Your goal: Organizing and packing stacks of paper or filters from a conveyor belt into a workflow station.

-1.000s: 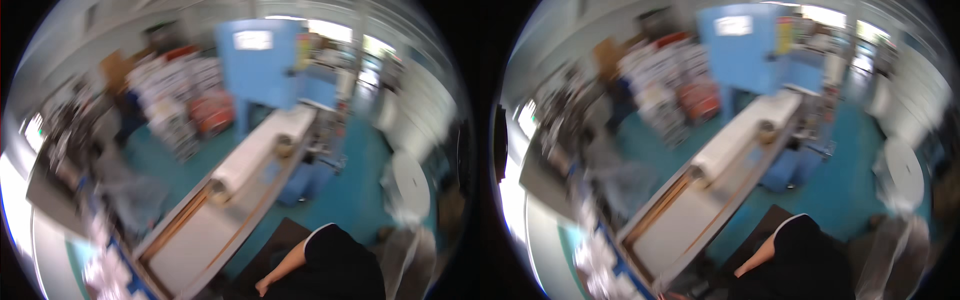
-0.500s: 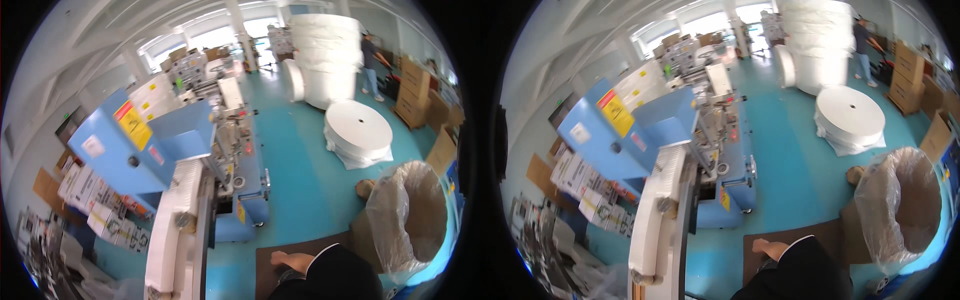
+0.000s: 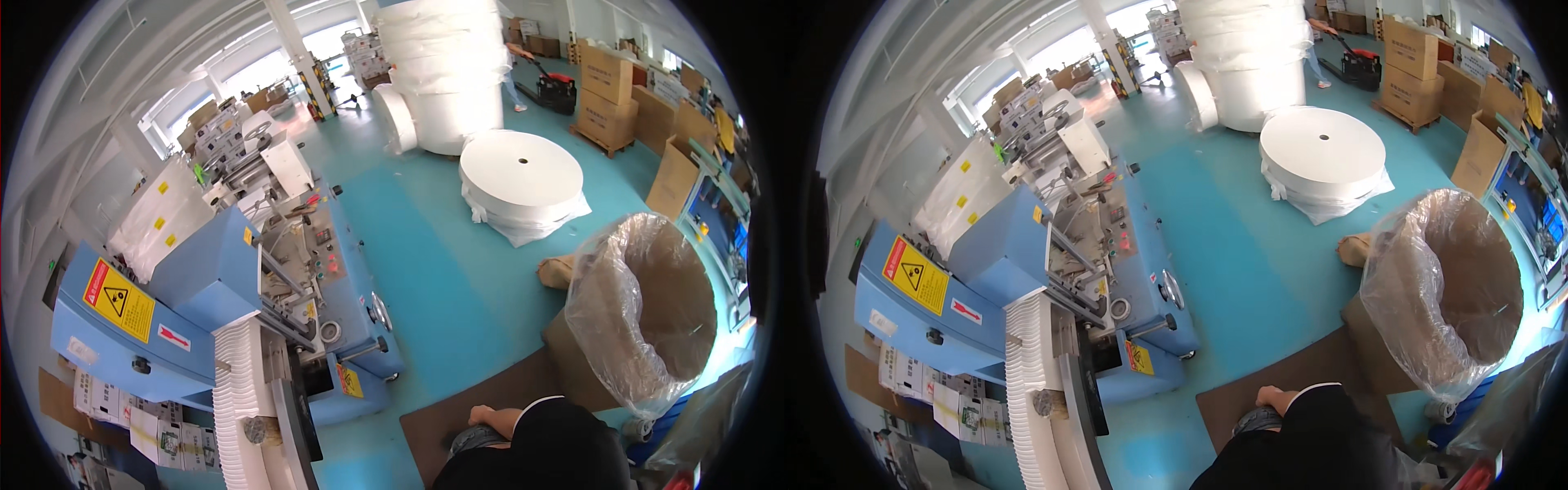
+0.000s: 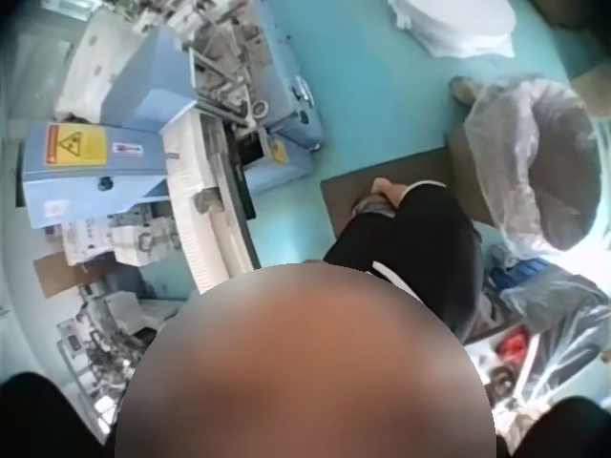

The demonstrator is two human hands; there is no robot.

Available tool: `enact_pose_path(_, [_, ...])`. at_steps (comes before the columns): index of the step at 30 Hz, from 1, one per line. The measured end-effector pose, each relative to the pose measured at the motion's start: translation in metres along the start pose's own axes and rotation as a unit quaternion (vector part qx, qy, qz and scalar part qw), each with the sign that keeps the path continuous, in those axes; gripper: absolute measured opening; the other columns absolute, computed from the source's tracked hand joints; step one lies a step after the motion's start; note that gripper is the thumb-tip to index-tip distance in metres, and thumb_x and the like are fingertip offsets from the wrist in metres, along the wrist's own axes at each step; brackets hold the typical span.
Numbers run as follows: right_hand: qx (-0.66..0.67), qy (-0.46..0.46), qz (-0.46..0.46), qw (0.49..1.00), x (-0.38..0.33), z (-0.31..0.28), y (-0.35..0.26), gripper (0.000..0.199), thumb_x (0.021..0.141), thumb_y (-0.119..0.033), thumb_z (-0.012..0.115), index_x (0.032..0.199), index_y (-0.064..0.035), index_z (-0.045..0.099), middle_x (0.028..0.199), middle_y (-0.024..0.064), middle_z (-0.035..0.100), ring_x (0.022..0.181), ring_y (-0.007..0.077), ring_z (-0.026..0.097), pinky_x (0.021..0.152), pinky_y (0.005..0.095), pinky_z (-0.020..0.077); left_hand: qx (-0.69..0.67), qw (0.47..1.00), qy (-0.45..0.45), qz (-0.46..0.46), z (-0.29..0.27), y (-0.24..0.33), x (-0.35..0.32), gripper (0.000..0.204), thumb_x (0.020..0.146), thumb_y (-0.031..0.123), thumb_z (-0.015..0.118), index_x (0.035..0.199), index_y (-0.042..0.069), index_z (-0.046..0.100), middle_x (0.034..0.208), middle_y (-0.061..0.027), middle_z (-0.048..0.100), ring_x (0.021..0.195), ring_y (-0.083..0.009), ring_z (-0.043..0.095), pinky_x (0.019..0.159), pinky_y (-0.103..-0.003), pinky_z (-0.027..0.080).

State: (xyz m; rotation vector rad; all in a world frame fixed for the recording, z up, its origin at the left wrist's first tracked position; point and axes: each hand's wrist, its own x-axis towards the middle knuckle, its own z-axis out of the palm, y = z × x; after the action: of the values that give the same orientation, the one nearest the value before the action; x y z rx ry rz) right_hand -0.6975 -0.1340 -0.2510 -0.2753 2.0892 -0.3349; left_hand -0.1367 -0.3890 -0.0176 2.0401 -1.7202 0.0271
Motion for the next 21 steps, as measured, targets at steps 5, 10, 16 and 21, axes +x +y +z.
enact_pose_path(5, [-0.056,-0.018,-0.033,0.998,0.002,0.010,0.000,0.040,0.076,-0.028,0.059,0.106,-0.0036,0.070,0.111,0.0207,0.066,0.105,0.0385,0.062,0.089,0.0469,0.0497,-0.009,0.999,-0.023,-0.029,-0.018,0.037,-0.006,0.027,0.085,0.026,0.063,0.092,0.001,0.067,0.080,-0.0170,0.068,0.070,-0.0329,0.065,0.064,-0.043,0.052])
enact_pose_path(10, [-0.121,-0.041,-0.086,0.988,0.004,0.020,-0.041,0.037,0.079,-0.028,0.056,0.102,-0.0030,0.071,0.110,0.0200,0.066,0.105,0.0391,0.062,0.090,0.0468,0.0496,-0.007,0.995,-0.030,-0.092,-0.050,0.096,-0.022,0.028,0.085,0.025,0.062,0.098,0.000,0.067,0.084,-0.0177,0.069,0.073,-0.0328,0.066,0.067,-0.043,0.053])
enact_pose_path(16, [0.020,0.011,-0.227,0.974,-0.025,0.033,-0.130,0.032,0.083,-0.029,0.059,0.090,0.0005,0.069,0.085,0.0200,0.070,0.080,0.0370,0.068,0.072,0.0461,0.0539,0.041,0.953,0.011,-0.300,-0.037,0.101,-0.003,0.030,0.090,0.030,0.053,0.100,0.005,0.067,0.095,-0.0172,0.069,0.086,-0.0344,0.064,0.075,-0.046,0.050])
enact_pose_path(21, [0.193,0.206,-0.434,0.855,-0.110,0.011,-0.292,0.018,0.094,-0.018,0.058,0.098,-0.0002,0.060,0.077,0.0114,0.064,0.068,0.0218,0.063,0.064,0.0364,0.0495,0.102,0.969,0.041,-0.223,-0.027,0.085,0.000,0.033,0.092,0.041,0.051,0.091,0.011,0.067,0.091,-0.0084,0.066,0.089,-0.0323,0.062,0.078,-0.046,0.044])
